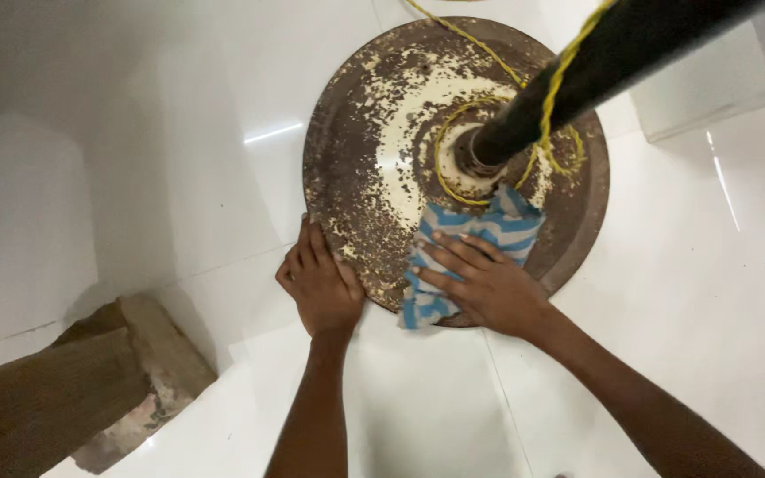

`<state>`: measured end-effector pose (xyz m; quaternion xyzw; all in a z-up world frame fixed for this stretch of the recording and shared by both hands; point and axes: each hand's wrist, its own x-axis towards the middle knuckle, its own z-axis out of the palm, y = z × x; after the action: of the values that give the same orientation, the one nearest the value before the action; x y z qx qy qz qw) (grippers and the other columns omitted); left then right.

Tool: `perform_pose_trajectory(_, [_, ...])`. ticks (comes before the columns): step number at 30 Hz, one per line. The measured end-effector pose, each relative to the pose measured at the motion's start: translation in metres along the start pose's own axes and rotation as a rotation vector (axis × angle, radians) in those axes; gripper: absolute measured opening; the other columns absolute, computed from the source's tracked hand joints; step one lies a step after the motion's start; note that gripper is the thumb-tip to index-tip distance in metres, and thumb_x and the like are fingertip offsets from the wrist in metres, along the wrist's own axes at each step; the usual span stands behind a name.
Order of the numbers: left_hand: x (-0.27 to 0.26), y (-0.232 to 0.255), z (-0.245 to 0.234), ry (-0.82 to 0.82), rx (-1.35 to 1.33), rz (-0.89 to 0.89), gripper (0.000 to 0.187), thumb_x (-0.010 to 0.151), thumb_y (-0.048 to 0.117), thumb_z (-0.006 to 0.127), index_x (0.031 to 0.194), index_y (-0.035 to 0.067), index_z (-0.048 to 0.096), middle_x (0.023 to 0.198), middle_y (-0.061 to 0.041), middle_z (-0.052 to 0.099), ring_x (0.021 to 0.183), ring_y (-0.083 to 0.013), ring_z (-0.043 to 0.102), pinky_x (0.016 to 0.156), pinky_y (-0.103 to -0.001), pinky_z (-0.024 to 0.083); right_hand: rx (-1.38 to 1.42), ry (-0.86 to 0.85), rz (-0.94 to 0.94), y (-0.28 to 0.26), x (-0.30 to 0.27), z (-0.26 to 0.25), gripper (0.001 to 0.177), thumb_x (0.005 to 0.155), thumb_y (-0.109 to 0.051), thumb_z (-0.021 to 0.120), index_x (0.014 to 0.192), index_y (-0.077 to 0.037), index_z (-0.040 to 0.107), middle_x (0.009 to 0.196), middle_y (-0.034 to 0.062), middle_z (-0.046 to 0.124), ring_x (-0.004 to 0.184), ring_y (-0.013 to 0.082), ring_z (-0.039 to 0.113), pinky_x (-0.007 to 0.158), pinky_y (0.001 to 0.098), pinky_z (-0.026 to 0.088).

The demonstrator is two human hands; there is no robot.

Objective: The person wipes the metal cage and base of a standing fan using a blue and white cloth. They clean the front and sides of the cage, then move to the base, wiping around the power cord.

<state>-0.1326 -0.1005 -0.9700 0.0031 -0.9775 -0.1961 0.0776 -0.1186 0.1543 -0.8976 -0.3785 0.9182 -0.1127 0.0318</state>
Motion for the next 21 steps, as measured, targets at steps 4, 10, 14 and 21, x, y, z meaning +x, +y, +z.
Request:
perform_pose_trajectory(4, [0.001,0.001,-0.002,0.04,-0.038,0.019,0.067,0.094,0.026,0.039,0.156,0.0,0.035,0.165,-0.014,0.037,0.14,-0.0295,0.041,0.116,-0.047,0.024,-0.09,0.051,0.246,0.033,-0.056,0.002,0.061,0.092,-0.025,0.057,0.151,-0.023,0.045,0.163,0.009,0.038,0.153,0.0276,0.028,0.123,0.0511,0.021])
perform_pose_trajectory(10, [0.004,0.004,-0.005,0.025,-0.028,0.0,0.066,0.094,0.026,0.04,0.155,0.0,0.038,0.162,-0.014,0.04,0.137,-0.0308,0.042,0.115,-0.048,0.024,0.086,0.384,0.562,0.108,-0.073,0.028,0.053,0.104,-0.014,0.049,0.156,-0.009,0.041,0.164,0.0232,0.038,0.153,0.0388,0.033,0.125,0.0572,0.022])
perform_pose_trajectory(14, [0.001,0.004,-0.004,0.055,-0.04,0.01,0.068,0.094,0.025,0.041,0.156,-0.002,0.037,0.163,-0.015,0.039,0.136,-0.0303,0.043,0.114,-0.048,0.025,0.103,0.527,0.621,0.184,-0.032,0.023,0.049,0.105,-0.014,0.052,0.152,0.002,0.045,0.154,0.029,0.046,0.142,0.0449,0.042,0.12,0.0549,0.03])
perform_pose_trajectory(21, [0.008,0.004,-0.009,-0.048,-0.013,-0.041,0.068,0.088,0.024,0.043,0.153,0.001,0.037,0.166,-0.012,0.034,0.132,-0.0285,0.044,0.112,-0.047,0.026,0.348,0.312,0.445,0.195,0.063,-0.027,0.039,0.109,-0.026,0.054,0.146,-0.013,0.054,0.151,0.018,0.054,0.143,0.0367,0.047,0.119,0.0518,0.034])
